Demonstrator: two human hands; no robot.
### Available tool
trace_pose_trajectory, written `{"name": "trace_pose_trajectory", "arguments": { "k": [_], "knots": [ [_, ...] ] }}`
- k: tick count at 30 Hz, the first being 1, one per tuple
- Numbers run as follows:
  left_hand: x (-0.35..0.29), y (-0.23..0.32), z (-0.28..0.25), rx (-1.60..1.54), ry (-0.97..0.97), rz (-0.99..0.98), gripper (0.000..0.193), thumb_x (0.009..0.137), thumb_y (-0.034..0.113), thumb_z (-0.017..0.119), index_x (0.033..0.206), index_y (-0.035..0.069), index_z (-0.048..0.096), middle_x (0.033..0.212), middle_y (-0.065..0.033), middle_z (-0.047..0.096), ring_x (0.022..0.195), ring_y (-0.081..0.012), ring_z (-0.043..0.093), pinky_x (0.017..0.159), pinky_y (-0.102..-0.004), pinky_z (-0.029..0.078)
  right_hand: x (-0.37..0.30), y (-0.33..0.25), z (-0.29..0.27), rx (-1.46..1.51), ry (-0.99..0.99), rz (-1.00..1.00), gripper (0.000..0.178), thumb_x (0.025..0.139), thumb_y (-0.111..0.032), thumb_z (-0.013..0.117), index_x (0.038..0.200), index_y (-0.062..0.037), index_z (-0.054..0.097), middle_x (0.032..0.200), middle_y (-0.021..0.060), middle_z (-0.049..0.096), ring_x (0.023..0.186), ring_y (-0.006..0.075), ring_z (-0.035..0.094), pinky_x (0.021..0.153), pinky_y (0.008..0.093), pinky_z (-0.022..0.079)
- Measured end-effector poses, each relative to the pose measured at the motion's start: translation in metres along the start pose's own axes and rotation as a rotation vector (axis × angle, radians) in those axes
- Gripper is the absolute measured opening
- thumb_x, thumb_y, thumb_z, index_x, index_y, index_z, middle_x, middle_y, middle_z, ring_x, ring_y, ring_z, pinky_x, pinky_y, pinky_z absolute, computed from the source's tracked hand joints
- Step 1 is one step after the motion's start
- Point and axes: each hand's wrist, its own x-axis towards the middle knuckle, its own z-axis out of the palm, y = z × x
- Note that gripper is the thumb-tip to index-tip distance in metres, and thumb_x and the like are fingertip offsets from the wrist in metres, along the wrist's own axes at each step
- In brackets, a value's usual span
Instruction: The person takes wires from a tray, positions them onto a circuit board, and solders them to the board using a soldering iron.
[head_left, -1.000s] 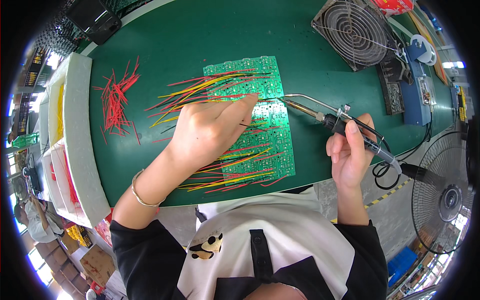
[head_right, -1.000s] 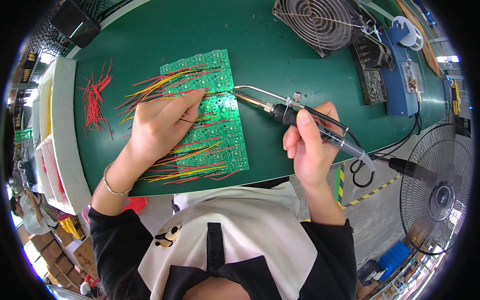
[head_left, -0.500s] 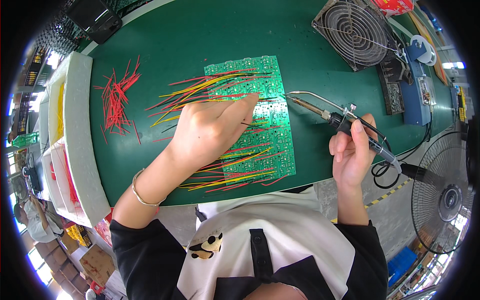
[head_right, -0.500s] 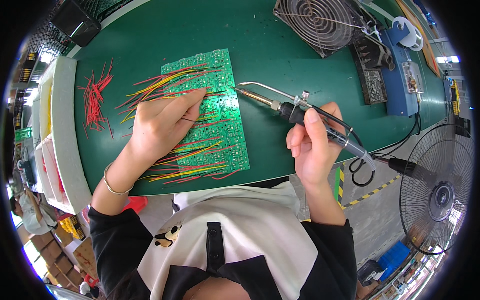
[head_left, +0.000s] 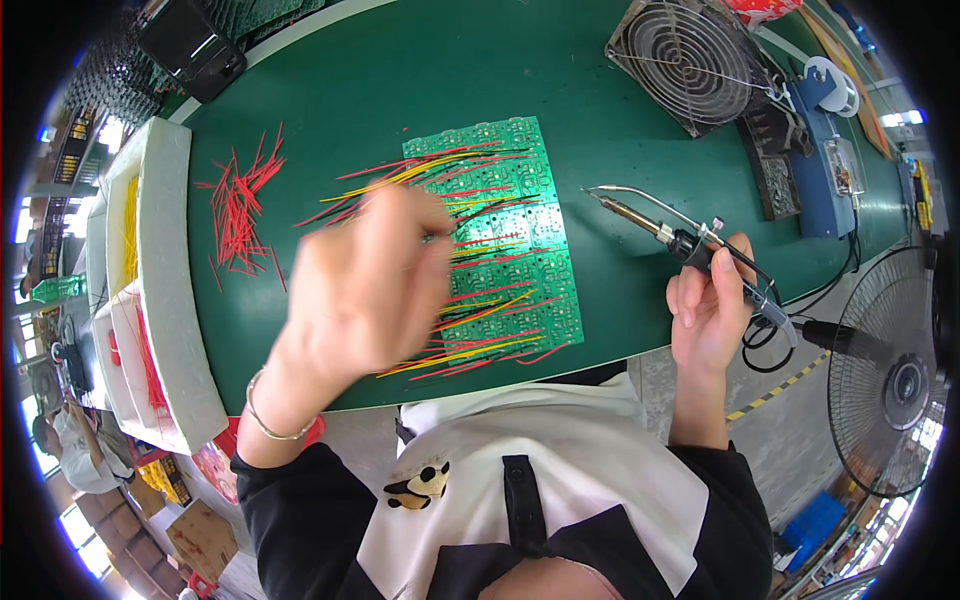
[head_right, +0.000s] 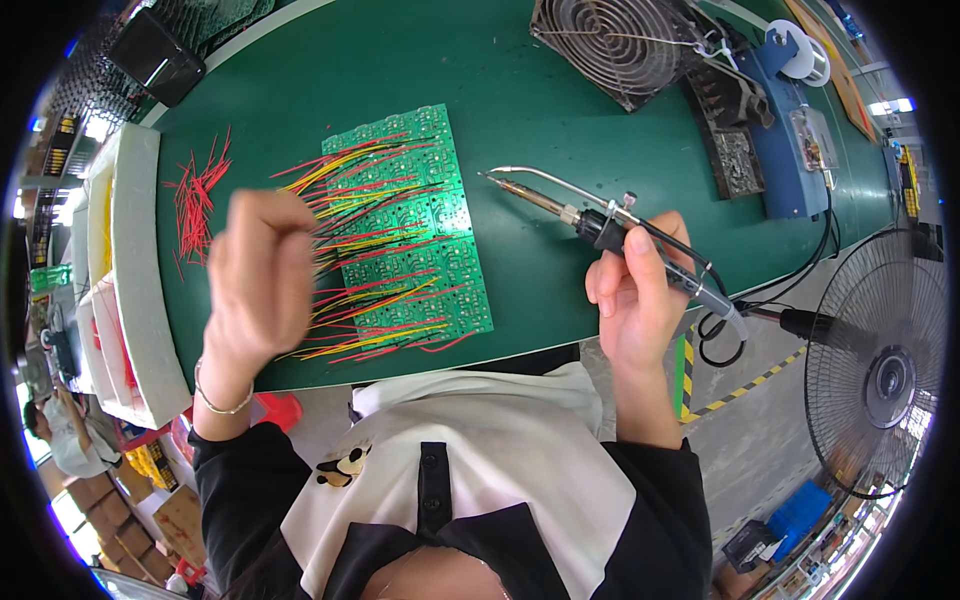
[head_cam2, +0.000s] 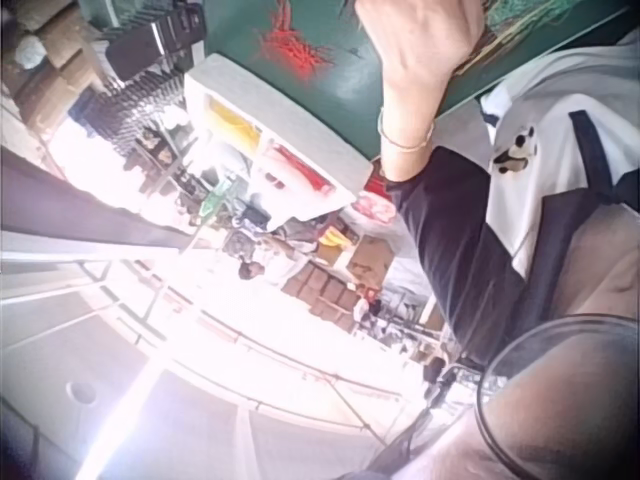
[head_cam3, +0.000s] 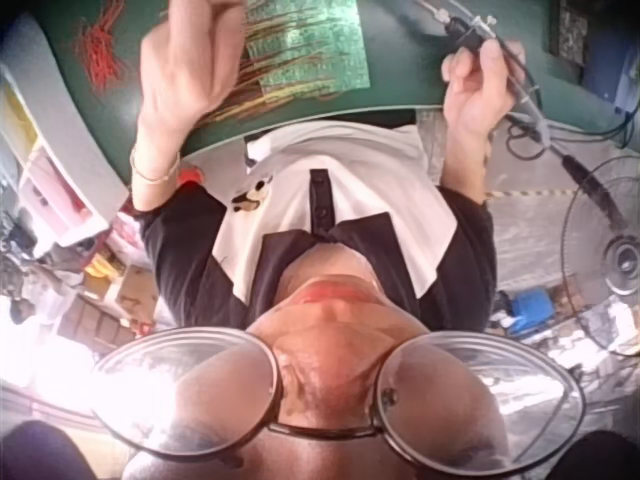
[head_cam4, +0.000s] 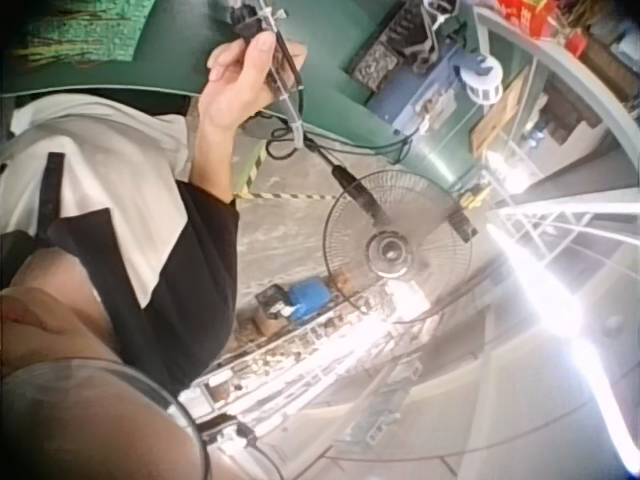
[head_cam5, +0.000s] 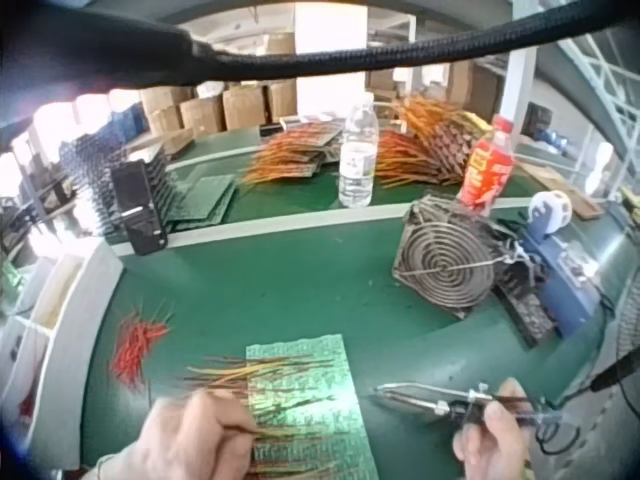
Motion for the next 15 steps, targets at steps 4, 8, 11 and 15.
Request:
{"name": "trace_pose_trajectory", "arguments": {
  "k": [4,8,11,15],
  "knots": [
    [-0.011,0.012,0.024,-0.033,-0.276,0.051,0.011,0.073,-0.007,0.058,0.081,-0.005,0.052,0.069,-0.0090,0.050,0.051,-0.0215,0.050,0.040,-0.0317,0.038,-0.006,-0.001,-0.003,0.022,0.021,-0.039,0.018,0.089,-0.015,0.048,0.076,-0.0064,0.038,0.050,0.0049,0.045,0.034,0.0078,0.034,0.036,0.0224,0.033],
    [-0.016,0.003,0.045,0.036,-0.243,0.080,0.013,0.071,-0.006,0.062,0.082,-0.004,0.055,0.068,-0.0072,0.048,0.049,-0.0185,0.050,0.037,-0.0296,0.037,-0.011,0.000,0.000,0.029,0.028,-0.057,0.019,0.089,-0.015,0.050,0.076,-0.0058,0.038,0.051,0.0053,0.046,0.035,0.0077,0.034,0.036,0.0221,0.034],
    [-0.018,0.001,0.050,0.023,-0.141,0.045,0.016,0.070,-0.007,0.064,0.084,-0.001,0.060,0.068,-0.0062,0.049,0.049,-0.0160,0.050,0.038,-0.0278,0.039,-0.014,0.001,0.001,0.025,0.008,-0.045,0.020,0.087,-0.013,0.053,0.076,-0.0054,0.038,0.051,0.0058,0.047,0.035,0.0075,0.035,0.036,0.0218,0.035],
    [-0.018,0.003,0.050,0.023,-0.098,-0.019,0.019,0.068,-0.006,0.066,0.087,0.000,0.064,0.072,-0.0058,0.051,0.051,-0.0146,0.052,0.040,-0.0270,0.040,-0.014,0.002,0.003,0.025,0.020,-0.051,0.020,0.087,-0.013,0.053,0.076,-0.0056,0.039,0.051,0.0056,0.047,0.035,0.0075,0.036,0.036,0.0219,0.035]
  ]
}}
